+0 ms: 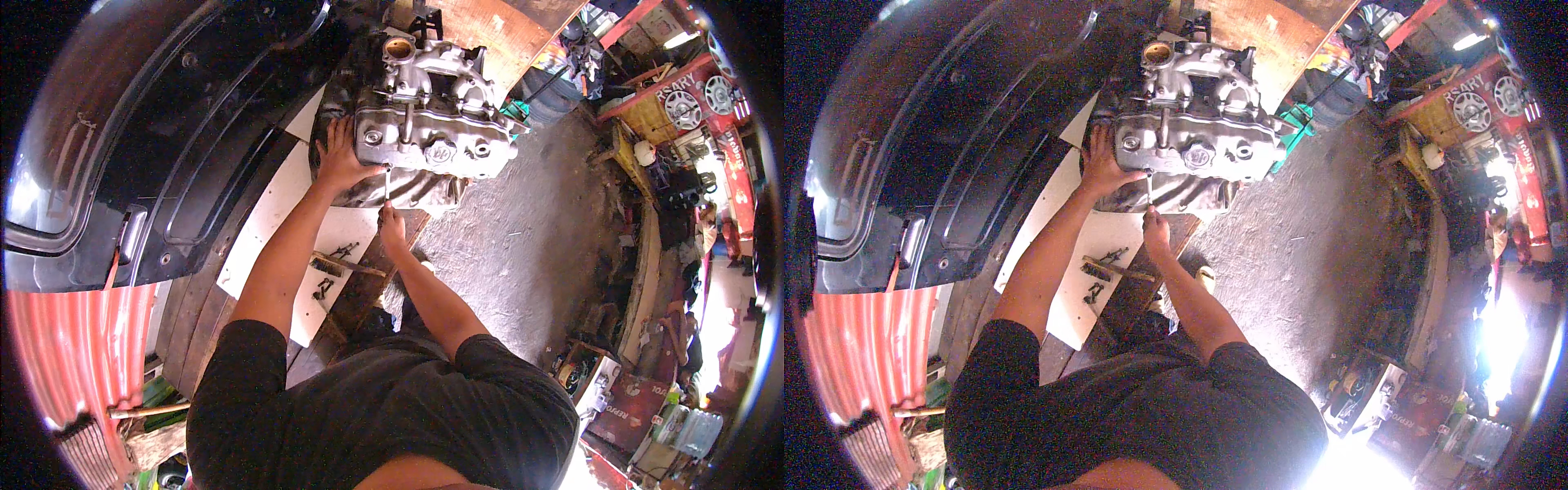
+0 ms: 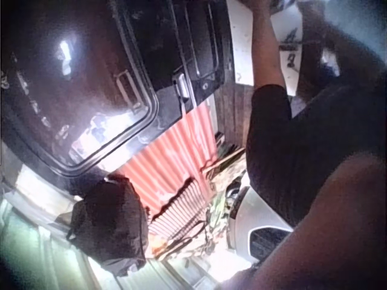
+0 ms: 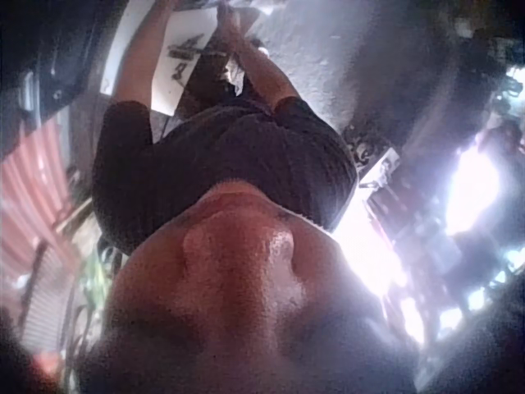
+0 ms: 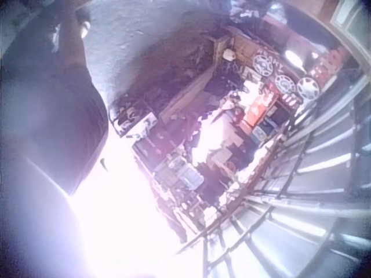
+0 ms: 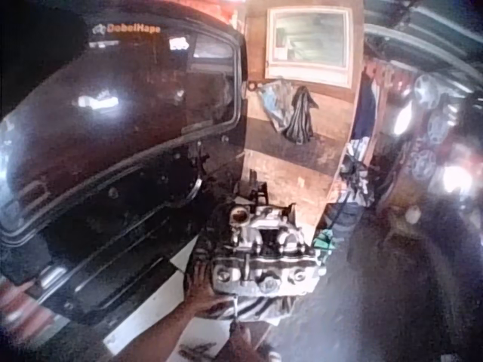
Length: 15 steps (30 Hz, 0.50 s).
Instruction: The person uses a wrench to loosen and remove bolts from a car engine block resting on a workbench. They repeatedly turn the wrench on different bolts and remove them by hand, placing them aside.
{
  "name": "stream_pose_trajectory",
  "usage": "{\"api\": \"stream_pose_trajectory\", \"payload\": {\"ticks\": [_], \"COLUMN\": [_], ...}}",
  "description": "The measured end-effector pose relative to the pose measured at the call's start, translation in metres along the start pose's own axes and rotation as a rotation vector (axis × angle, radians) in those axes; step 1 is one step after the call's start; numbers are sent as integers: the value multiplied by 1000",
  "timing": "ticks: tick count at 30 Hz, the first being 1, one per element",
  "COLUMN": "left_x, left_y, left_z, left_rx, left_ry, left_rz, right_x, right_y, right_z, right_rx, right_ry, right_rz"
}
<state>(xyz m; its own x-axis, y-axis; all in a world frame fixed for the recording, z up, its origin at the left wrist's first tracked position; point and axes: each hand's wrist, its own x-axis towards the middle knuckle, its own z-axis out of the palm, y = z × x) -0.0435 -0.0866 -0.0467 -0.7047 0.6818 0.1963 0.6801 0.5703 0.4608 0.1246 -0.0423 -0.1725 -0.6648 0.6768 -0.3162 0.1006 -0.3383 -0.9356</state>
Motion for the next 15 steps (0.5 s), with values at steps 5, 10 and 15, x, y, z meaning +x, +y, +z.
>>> {"api": "stream_pose_trajectory", "payload": {"ticks": [5,10,15], "left_x": [1,0,0], "left_y": [1,6,18], "left_z": [3,0,-6], "left_rx": [31,54,123], "left_ry": [18,41,21], "left_rz": [-2,-32,-41], "right_x": [10,24,57], "right_y": [19,30,13], "right_z": [4,4,-63], "right_rx": [84,-68,-703], "right_ry": [-20,15,112], "right_rz": [-9,34,-221]}}
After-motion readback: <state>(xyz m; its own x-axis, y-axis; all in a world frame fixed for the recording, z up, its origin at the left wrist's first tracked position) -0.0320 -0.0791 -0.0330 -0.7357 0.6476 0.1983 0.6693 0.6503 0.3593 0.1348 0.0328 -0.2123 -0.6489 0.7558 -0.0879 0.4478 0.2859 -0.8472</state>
